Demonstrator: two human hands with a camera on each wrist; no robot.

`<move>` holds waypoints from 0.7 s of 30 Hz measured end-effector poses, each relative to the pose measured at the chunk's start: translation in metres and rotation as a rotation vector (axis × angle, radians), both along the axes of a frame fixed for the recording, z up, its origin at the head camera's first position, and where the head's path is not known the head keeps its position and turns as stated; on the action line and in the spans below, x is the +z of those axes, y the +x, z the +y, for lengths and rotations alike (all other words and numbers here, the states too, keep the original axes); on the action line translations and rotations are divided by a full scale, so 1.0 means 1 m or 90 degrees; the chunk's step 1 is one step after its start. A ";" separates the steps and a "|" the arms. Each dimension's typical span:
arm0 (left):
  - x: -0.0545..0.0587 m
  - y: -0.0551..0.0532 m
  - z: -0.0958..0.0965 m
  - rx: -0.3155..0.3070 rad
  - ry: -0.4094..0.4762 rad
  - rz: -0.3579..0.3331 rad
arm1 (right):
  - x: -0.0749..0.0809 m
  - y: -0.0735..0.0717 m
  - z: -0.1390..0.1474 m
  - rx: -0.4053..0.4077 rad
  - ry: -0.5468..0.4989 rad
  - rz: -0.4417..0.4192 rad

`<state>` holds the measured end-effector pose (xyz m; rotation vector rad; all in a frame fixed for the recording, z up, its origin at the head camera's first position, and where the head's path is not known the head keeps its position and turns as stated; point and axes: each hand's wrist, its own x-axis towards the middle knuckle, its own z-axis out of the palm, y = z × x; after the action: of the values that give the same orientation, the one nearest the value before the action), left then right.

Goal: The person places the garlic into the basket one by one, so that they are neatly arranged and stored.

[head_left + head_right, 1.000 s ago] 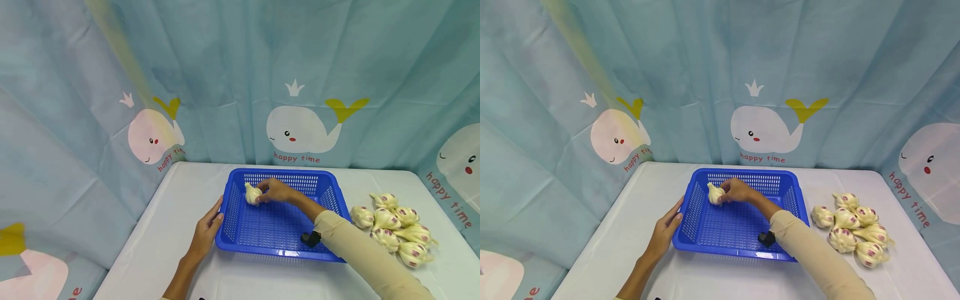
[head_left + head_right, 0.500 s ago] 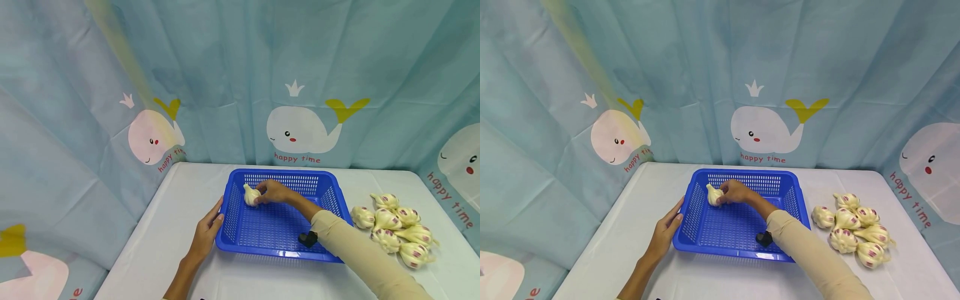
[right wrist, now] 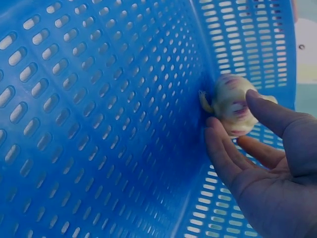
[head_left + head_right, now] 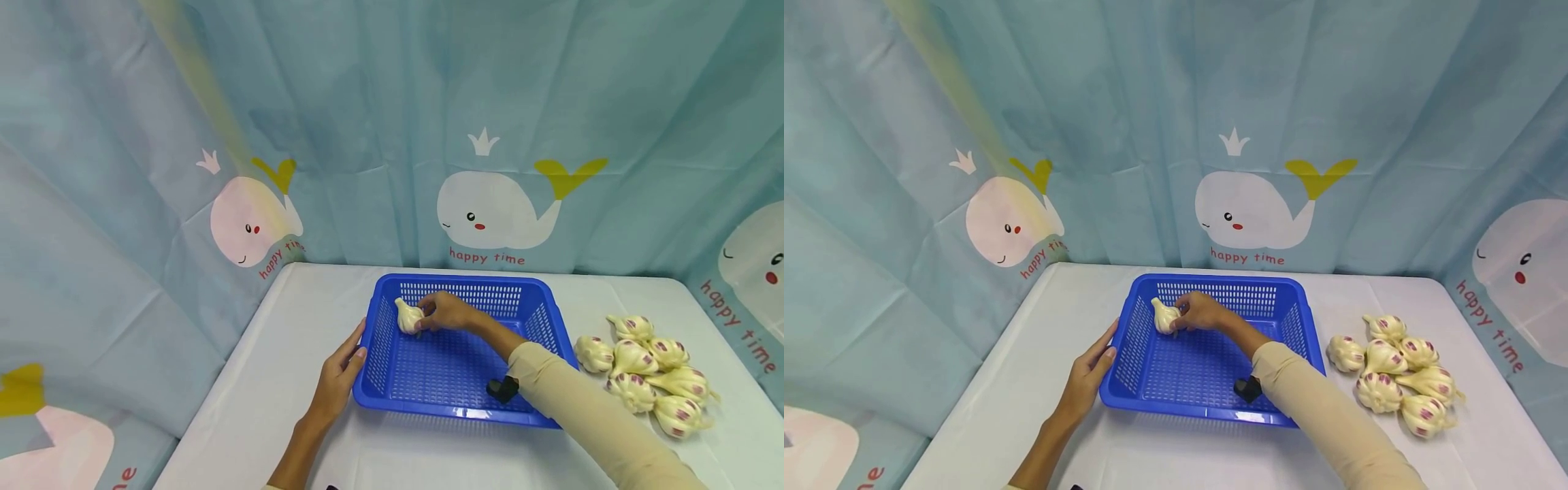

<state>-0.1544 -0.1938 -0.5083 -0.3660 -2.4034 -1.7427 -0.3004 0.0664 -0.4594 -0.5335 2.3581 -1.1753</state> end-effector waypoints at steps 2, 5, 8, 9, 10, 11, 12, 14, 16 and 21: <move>0.000 -0.001 0.000 0.001 0.001 0.003 | 0.002 0.000 0.001 0.002 -0.008 -0.005; -0.001 -0.001 0.000 0.002 0.000 0.005 | 0.004 0.000 0.003 0.002 -0.022 -0.013; -0.001 -0.001 0.000 0.004 -0.002 0.003 | 0.005 -0.001 0.006 0.007 -0.035 -0.021; 0.000 -0.001 0.000 0.005 -0.003 0.003 | 0.006 -0.001 0.007 0.008 -0.038 -0.023; 0.000 0.000 0.000 0.005 -0.003 0.002 | 0.007 -0.001 0.009 0.007 -0.040 -0.026; 0.000 0.000 0.000 0.005 -0.003 0.003 | 0.007 -0.001 0.010 0.007 -0.039 -0.025; 0.000 0.000 0.000 0.004 -0.003 0.004 | 0.008 -0.001 0.011 0.007 -0.042 -0.024; -0.001 0.000 -0.001 0.001 -0.003 0.008 | 0.011 -0.001 0.014 0.003 -0.043 -0.026; -0.002 -0.001 -0.001 -0.002 -0.004 0.015 | 0.014 -0.001 0.018 0.001 -0.049 -0.030; -0.003 -0.001 -0.001 -0.001 -0.004 0.017 | 0.025 0.001 0.028 -0.006 -0.076 -0.049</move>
<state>-0.1558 -0.1950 -0.5117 -0.3898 -2.3916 -1.7211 -0.2994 0.0942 -0.4348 -0.5078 2.2385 -1.3229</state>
